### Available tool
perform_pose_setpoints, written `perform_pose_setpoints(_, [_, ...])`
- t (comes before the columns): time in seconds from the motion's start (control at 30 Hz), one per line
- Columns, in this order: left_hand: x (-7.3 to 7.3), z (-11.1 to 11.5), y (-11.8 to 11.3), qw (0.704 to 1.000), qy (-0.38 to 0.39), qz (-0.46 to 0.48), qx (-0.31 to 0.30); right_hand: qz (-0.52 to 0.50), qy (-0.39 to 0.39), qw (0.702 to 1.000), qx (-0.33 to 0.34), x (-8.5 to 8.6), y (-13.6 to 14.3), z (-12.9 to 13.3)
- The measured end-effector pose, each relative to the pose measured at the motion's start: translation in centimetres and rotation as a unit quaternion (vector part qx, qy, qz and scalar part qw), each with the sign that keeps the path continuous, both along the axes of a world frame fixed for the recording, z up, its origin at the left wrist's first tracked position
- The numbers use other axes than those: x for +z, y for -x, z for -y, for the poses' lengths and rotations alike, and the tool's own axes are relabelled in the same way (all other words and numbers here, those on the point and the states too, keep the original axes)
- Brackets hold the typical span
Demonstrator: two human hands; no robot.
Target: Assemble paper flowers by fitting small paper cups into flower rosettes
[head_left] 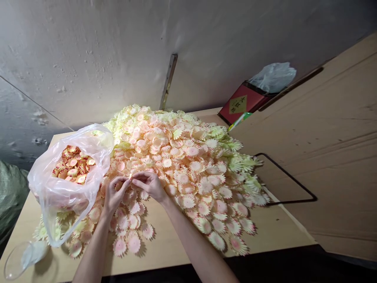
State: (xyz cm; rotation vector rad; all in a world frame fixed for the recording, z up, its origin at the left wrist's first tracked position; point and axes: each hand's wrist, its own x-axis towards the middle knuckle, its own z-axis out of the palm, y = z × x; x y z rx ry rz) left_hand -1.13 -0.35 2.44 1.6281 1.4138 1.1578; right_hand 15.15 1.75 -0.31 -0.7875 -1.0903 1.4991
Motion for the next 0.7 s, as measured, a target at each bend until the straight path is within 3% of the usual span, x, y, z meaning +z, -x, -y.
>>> perform_pose_setpoints(0.4, [-0.60, -0.21, 0.40, 1.000, 0.002, 0.009, 0.002, 0.005, 0.013, 1.000, 0.008, -0.23, 0.03, -0.06])
perform_pose_setpoints(0.7, [-0.08, -0.14, 0.26, 1.000, 0.010, 0.002, 0.008, 0.028, 0.016, 0.999, -0.007, 0.01, -0.03, -0.06])
